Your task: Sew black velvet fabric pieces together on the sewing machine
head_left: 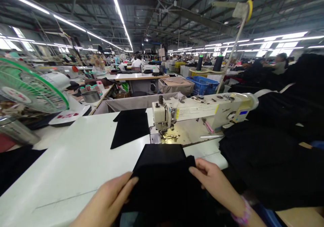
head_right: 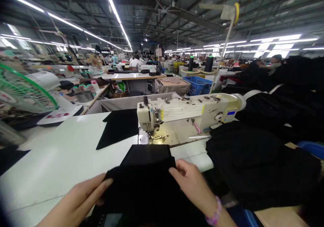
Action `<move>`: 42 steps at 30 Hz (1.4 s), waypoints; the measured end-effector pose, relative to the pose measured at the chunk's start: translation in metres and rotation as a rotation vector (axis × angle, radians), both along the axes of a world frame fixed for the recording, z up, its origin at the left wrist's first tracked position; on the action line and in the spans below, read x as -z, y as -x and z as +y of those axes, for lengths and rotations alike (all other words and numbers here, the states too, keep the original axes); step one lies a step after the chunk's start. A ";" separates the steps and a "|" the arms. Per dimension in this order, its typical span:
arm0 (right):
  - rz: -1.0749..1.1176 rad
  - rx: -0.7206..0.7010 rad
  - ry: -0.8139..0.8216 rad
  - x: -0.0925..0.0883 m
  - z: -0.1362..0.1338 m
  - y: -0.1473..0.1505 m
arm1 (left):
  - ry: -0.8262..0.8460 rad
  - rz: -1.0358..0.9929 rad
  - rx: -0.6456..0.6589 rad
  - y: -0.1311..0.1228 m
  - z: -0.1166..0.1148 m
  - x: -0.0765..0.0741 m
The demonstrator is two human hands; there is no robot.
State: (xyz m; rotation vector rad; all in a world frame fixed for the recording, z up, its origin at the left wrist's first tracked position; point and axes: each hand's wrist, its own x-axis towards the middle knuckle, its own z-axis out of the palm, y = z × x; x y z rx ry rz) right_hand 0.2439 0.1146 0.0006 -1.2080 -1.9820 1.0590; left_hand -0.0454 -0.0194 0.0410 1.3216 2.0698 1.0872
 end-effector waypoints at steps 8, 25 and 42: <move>-0.065 0.204 -0.255 0.043 0.058 0.056 | 0.110 0.414 0.134 0.025 0.128 0.033; 0.688 0.144 0.371 0.038 0.049 0.059 | -0.267 -0.621 0.004 0.010 0.076 0.021; 0.857 0.392 0.474 0.016 0.030 0.054 | -0.436 -0.616 -0.262 -0.005 0.056 -0.003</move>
